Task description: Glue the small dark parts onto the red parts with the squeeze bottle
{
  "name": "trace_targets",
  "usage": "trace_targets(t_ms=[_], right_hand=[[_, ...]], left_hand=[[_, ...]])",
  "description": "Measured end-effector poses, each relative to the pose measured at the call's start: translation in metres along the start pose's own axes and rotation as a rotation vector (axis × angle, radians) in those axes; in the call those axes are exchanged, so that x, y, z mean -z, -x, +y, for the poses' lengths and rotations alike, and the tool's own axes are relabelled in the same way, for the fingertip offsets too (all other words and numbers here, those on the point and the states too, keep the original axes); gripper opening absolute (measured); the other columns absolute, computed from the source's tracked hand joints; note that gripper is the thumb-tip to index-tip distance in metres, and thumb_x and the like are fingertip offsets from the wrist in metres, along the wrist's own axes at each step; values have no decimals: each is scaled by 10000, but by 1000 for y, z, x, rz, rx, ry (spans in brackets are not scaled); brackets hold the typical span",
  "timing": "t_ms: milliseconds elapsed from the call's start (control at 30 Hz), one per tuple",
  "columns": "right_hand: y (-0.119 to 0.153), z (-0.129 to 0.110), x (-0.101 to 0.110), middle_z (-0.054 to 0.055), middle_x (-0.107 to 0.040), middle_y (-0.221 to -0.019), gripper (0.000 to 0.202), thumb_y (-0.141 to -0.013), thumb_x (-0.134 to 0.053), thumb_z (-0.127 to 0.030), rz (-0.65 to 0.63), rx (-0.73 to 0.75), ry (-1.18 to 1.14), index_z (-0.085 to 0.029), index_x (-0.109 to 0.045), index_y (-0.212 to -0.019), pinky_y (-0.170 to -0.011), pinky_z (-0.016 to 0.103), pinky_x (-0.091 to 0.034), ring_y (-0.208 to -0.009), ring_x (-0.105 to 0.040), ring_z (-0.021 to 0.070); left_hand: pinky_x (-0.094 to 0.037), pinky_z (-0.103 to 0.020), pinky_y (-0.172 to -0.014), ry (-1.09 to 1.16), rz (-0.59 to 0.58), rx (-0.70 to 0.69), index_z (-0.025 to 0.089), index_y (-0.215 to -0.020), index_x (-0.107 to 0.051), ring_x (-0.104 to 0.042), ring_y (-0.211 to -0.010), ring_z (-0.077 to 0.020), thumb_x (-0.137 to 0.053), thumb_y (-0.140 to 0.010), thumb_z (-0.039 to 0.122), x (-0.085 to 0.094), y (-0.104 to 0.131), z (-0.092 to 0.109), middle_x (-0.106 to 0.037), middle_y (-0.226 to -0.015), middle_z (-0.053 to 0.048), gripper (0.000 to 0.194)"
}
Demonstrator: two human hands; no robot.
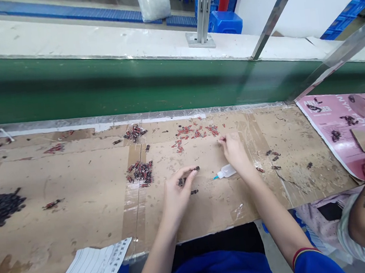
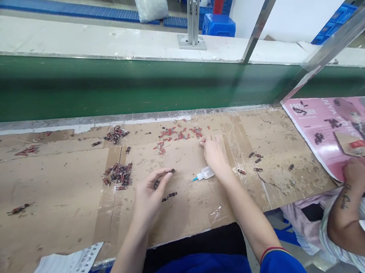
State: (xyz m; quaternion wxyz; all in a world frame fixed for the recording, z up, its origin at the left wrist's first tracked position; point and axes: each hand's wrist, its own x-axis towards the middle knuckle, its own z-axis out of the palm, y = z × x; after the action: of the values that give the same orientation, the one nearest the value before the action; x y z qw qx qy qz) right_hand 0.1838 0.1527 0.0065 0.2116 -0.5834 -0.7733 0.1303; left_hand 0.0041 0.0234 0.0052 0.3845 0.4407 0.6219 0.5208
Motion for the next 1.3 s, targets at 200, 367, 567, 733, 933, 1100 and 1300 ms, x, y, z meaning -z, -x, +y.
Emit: trace_targets(t_ms=[200,367,567,733,933,1100,1300], right_hand=[[46,-29,25,77,-700,-839,197,-977,-436,-197,19,626,-253,-173,-626,-929,-746,314,-524,-804,-635,178],[62,-37,38,98,-709,-931,293,-981,-372,-129,-6,791,-239,-177,-656,-1037,-772,337,-564,-884,-642,183],[65,-38,47,105,-714,-917,297,-982,-392,-142,-21,862,-116,-170,-684,-1026,-759,322,-590,-871,-651,189],[72,-45,55,95,-717,-896,301,-986,-393,-148,-48,870,-96,-163,-693,-980,-773,295,-589,-863,-656,180],[78,-40,52,99,-714,-920,278,-983,-406,-156,-85,833,-96,-169,-684,-986,-788,312,-578,-889,-654,193],[82,-34,45,79,-730,-909,226,-947,-484,-148,-29,731,-306,-210,-702,-961,-751,323,-593,-867,-676,180],[96,-46,40,56,-764,-823,71,-819,-682,-214,-2,194,-731,-209,-745,-853,-698,319,-614,-742,-723,180]], left_hand=[[-548,-376,-888,46,-62,59,201,-890,-753,-710,-913,-226,-642,-791,371,-4,8,12,-771,-946,-76,226],[-552,-379,-892,49,-93,7,208,-865,-762,-712,-899,-227,-654,-782,379,-4,13,20,-773,-936,-70,219],[-552,-401,-910,65,-152,38,201,-868,-765,-713,-895,-233,-664,-774,389,-2,16,22,-773,-937,-75,233],[-570,-396,-875,117,-188,88,189,-835,-768,-718,-857,-235,-680,-752,396,-2,18,25,-775,-888,-78,240],[-580,-374,-839,159,-198,110,174,-802,-758,-717,-793,-223,-716,-716,414,-6,17,28,-773,-834,-82,258],[-580,-353,-818,199,-205,121,168,-793,-739,-714,-776,-209,-714,-714,382,-9,18,29,-766,-805,-81,229],[-562,-331,-822,195,-201,99,165,-793,-719,-708,-832,-212,-664,-737,310,-14,23,31,-761,-829,-79,165]])
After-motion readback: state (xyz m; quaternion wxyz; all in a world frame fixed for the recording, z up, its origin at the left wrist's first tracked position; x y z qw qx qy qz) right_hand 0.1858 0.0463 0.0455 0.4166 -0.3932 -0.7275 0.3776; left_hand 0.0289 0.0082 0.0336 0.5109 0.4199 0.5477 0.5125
